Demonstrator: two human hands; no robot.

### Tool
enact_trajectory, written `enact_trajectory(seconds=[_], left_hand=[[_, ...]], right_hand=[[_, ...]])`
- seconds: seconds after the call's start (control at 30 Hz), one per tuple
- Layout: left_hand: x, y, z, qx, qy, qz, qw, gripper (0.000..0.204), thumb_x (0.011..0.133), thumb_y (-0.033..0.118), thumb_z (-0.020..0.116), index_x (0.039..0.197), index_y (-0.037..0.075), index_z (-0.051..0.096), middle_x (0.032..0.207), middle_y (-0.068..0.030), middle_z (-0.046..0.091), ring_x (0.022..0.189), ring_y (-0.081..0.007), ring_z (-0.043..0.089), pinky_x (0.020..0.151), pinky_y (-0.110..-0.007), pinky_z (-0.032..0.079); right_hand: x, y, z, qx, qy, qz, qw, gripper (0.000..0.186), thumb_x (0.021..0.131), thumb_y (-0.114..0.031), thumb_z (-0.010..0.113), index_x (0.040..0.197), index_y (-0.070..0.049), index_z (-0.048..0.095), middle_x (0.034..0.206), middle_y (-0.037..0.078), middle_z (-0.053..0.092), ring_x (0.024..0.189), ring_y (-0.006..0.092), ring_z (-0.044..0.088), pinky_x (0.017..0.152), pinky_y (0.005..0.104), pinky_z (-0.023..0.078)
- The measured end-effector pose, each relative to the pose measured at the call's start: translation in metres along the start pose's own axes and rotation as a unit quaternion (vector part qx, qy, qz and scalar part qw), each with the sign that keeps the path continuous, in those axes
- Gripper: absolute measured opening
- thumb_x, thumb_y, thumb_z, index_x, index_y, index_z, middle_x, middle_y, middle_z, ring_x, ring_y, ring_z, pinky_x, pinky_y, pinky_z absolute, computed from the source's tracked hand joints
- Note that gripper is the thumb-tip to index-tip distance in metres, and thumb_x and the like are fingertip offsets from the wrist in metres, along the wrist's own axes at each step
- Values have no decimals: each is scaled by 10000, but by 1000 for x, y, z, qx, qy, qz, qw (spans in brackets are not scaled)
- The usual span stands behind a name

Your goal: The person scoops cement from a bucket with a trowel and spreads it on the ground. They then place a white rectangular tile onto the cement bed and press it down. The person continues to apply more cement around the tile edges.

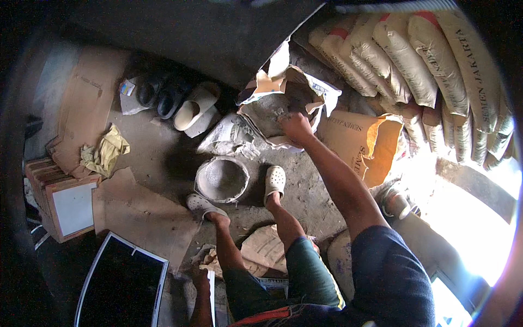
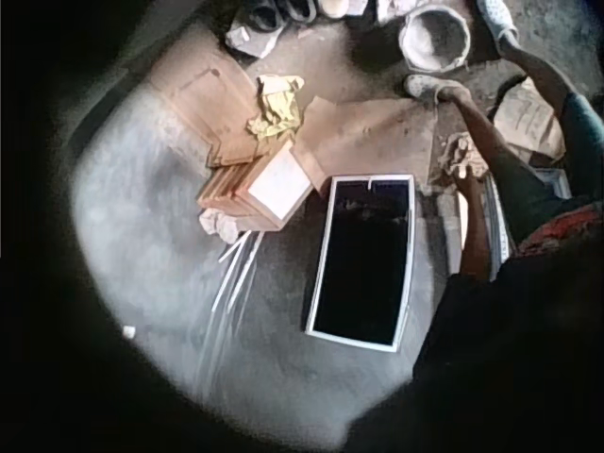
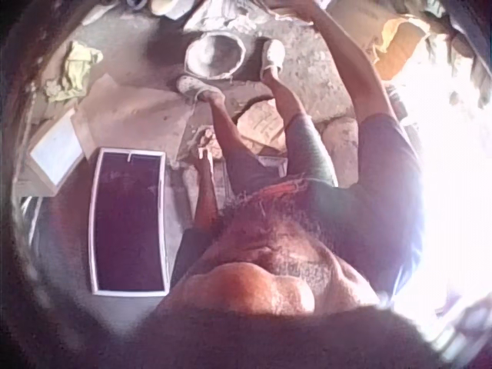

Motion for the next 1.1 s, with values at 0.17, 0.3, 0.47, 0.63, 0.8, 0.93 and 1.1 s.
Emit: enact_trajectory(seconds=[0.17, 0.3, 0.47, 0.63, 0.8, 0.93, 1.1], left_hand=[[-63, 12, -8, 1, 52, 47, 998, 458, 843, 136, 814, 1197, -19, 569, 1210, -190, 632, 1161, -338, 600, 1021, -446, 488], [-90, 17, -14, -114, 71, -77, 988, 495, 872, 174, 764, 1292, -7, 571, 1258, -236, 638, 1151, -388, 629, 1039, -484, 493], [-102, 43, -20, 54, 113, -11, 992, 633, 896, 205, 763, 1407, -92, 537, 1429, -260, 581, 1310, -392, 581, 1099, -482, 486], [-93, 39, -9, -67, 99, 90, 989, 578, 920, 199, 752, 1399, -70, 574, 1449, -248, 586, 1311, -364, 584, 1124, -465, 471], [-77, 61, -14, 27, 106, 132, 985, 555, 926, 261, 753, 1361, -55, 615, 1387, -259, 627, 1300, -380, 593, 1133, -478, 457], [-65, 82, -24, -76, 66, 119, 988, 643, 944, 398, 738, 1392, -43, 600, 1432, -268, 603, 1355, -422, 550, 1171, -492, 406], [-29, 115, -85, -66, 63, 159, 983, 736, 976, 486, 686, 1473, -35, 533, 1531, -260, 527, 1417, -430, 497, 1187, -495, 369]], right_hand=[[-16, 6, -9, 99, -8, -2, 995, 486, 943, -449, 684, 1095, 5, 766, 921, 250, 765, 924, 397, 764, 863, 482, 585], [-30, 16, -11, 211, -57, 13, 976, 406, 975, -396, 674, 1141, -44, 787, 749, 123, 750, 635, 216, 730, 616, 396, 577], [-56, 14, -33, 321, -66, -8, 945, 388, 1042, -348, 636, 1262, -53, 757, 728, 26, 671, 478, 101, 563, 433, 284, 432], [-103, 12, -62, 329, -70, -6, 942, 526, 974, -499, 748, 1250, -52, 770, 751, 5, 673, 522, 74, 552, 459, 273, 417], [-174, 16, -96, 303, -66, -25, 950, 498, 1001, -487, 723, 1270, -70, 766, 758, -1, 657, 505, 51, 502, 456, 259, 398], [-244, 10, -119, 276, -44, -26, 960, 492, 1009, -485, 714, 1289, -84, 763, 755, -3, 650, 498, 37, 474, 444, 252, 365], [-317, -5, -88, 244, -70, -12, 967, 516, 1000, -497, 719, 1324, -97, 749, 766, 5, 665, 489, 39, 479, 434, 254, 358]])
Point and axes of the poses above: each hand's wrist, its own x-axis towards the middle knuckle, its own z-axis out of the palm, y = z × x, the point moved 9 cm from there along x, towards the middle knuckle
